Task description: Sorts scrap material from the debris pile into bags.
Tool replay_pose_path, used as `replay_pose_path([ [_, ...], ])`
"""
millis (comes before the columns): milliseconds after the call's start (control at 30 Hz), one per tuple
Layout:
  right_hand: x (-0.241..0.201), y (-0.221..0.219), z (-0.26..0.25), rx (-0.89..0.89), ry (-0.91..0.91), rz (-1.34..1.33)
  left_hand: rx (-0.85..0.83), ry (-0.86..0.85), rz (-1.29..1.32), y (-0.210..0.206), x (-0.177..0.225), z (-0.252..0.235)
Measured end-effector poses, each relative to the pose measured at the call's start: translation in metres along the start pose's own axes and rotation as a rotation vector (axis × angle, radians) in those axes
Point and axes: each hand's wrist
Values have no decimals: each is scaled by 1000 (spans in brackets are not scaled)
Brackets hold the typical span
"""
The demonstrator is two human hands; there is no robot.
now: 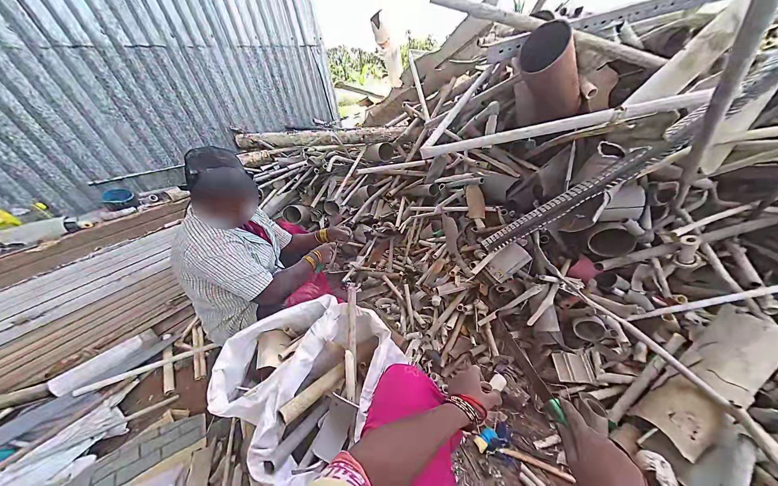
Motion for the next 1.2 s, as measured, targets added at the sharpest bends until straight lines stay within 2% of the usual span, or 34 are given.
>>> replay_pose_path([
  [33, 2, -5, -6, -66, 13, 24, 10, -38, 5, -1, 0, -1],
  [100, 17, -18, -32, -205, -101, 119, 34, -89, 11, -5, 3, -2],
  [167, 37, -23, -57, -240, -192, 100, 61, -133, 69, -6, 6, -6],
  [200, 42, -20, -62, -241, -175, -2, 69, -158, 106, -7, 6, -7],
  [267, 50, -21, -69, -153, -63, -440, 67, -258, 127, -14, 4, -10],
  [333, 46, -30, -71, -124, 14, -777, -24, -402, 23, -30, 1, -11],
  [400, 32, -37, -71, -67, 35, -889, -136, -516, -115, -48, 1, -9],
  [467, 25, -27, -73, -54, 30, -748, -217, -525, -199, -55, 6, -8],
  [533, 27, -13, -84, -145, 23, -273, -213, -511, -280, -52, 9, -10],
  [600, 19, -4, -88, -215, -5, 161, -8, -591, -311, -53, 1, -14],
  [633, 15, -5, -89, -234, 0, 278, 104, -663, -322, -55, -3, -17],
  [667, 9, -7, -88, -254, 22, 344, 136, -704, -363, -54, -4, -19],
  [733, -8, -5, -79, -325, 58, 424, -58, -641, -528, -44, 5, -19],
  [800, -22, -6, -73, -392, 95, 467, -165, -563, -656, -39, 12, -14],
  [900, -20, -7, -77, -367, 98, 433, -292, -310, -740, -27, 32, 2],
  [933, -16, -5, -80, -323, 70, 409, -322, -201, -671, -24, 35, 1],
  [1033, -9, 3, -73, -120, -33, 339, -273, 56, -318, -24, 20, -24],
  [1100, -11, -3, -64, -2, -32, 316, -244, 168, -75, -13, 17, -30],
  [1133, -14, -5, -59, -2, -12, 313, -232, 196, 33, -5, 21, -28],
  [1200, -17, -6, -51, -138, 15, 281, -171, 218, 232, 1, 28, -24],
])
Point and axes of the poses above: each hand's wrist, its own z-axis away from the middle knuckle, its own y-axis out of the back of the hand, x = y × z, and after that the axes turned 8 degrees about -x, right-handed
